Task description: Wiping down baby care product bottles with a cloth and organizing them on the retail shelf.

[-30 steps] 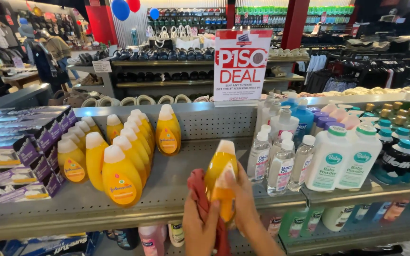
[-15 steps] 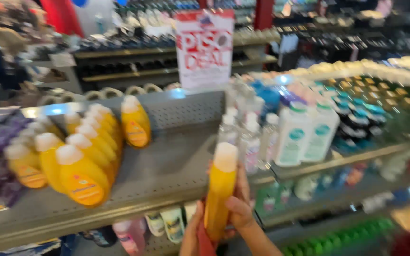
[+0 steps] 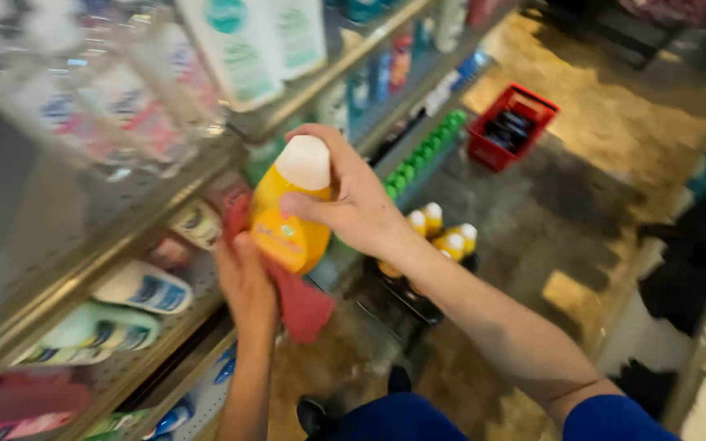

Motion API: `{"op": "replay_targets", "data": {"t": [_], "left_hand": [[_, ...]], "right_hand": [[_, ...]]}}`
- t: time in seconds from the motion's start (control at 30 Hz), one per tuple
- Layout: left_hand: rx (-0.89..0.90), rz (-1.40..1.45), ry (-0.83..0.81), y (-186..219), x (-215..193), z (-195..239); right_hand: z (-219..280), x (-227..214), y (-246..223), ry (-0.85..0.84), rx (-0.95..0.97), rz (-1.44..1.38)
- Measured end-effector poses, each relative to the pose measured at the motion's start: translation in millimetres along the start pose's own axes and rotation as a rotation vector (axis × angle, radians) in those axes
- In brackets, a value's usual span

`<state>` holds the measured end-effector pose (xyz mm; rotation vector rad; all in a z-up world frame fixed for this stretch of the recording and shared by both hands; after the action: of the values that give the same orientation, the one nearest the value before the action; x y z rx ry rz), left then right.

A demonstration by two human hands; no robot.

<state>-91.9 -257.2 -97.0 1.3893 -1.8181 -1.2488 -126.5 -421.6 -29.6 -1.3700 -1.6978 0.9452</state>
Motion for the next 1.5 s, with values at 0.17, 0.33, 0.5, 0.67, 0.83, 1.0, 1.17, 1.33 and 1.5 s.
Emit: {"op": "replay_targets", "data": {"t": [0.17,0.33,0.5,0.67,0.83,1.0,1.17,1.33,1.5], "left_hand": [[-0.349,-0.052,-0.225,-108,80,-14],[-0.305,-0.096,-0.483,-75,175,-30],[-0.318,-0.083,-0.760,-76,248,-26],[-0.382,-0.210,-0.998,-129,311,0],[-0.443,-0.339,-1.116,-133,347,13],[-0.514,-0.447,-1.196,-213,371,42],[-0.598,-0.531,-1.208,-242,365,59],[-0.689,-0.543,-1.202,-251,362,64],[-0.728,-0.552,-1.209,-265,360,78]], "right_hand": [[53,-90,22,0.253,0.018,0.341],[117,-150,32,0.339,0.137,0.371],[174,-182,21,0.358,0.272,0.694],[253,-226,72,0.387,0.452,0.902],[311,-251,141,0.386,0.511,0.854],[352,-268,217,0.355,0.578,0.748],[373,-268,264,0.319,0.658,0.701],[397,-274,308,0.230,0.766,0.656],[391,-275,317,0.192,0.803,0.631]]}}
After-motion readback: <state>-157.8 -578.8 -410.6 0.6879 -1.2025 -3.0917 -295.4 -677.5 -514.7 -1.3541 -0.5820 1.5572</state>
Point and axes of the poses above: each hand's wrist, its own z-axis away from the middle knuckle, its own x-axis out of the palm, y = z × x, the point moved 4 cm from there along -z, towards the middle knuckle, and after that the axes turned 12 degrees about -y, right-handed, at the moved point
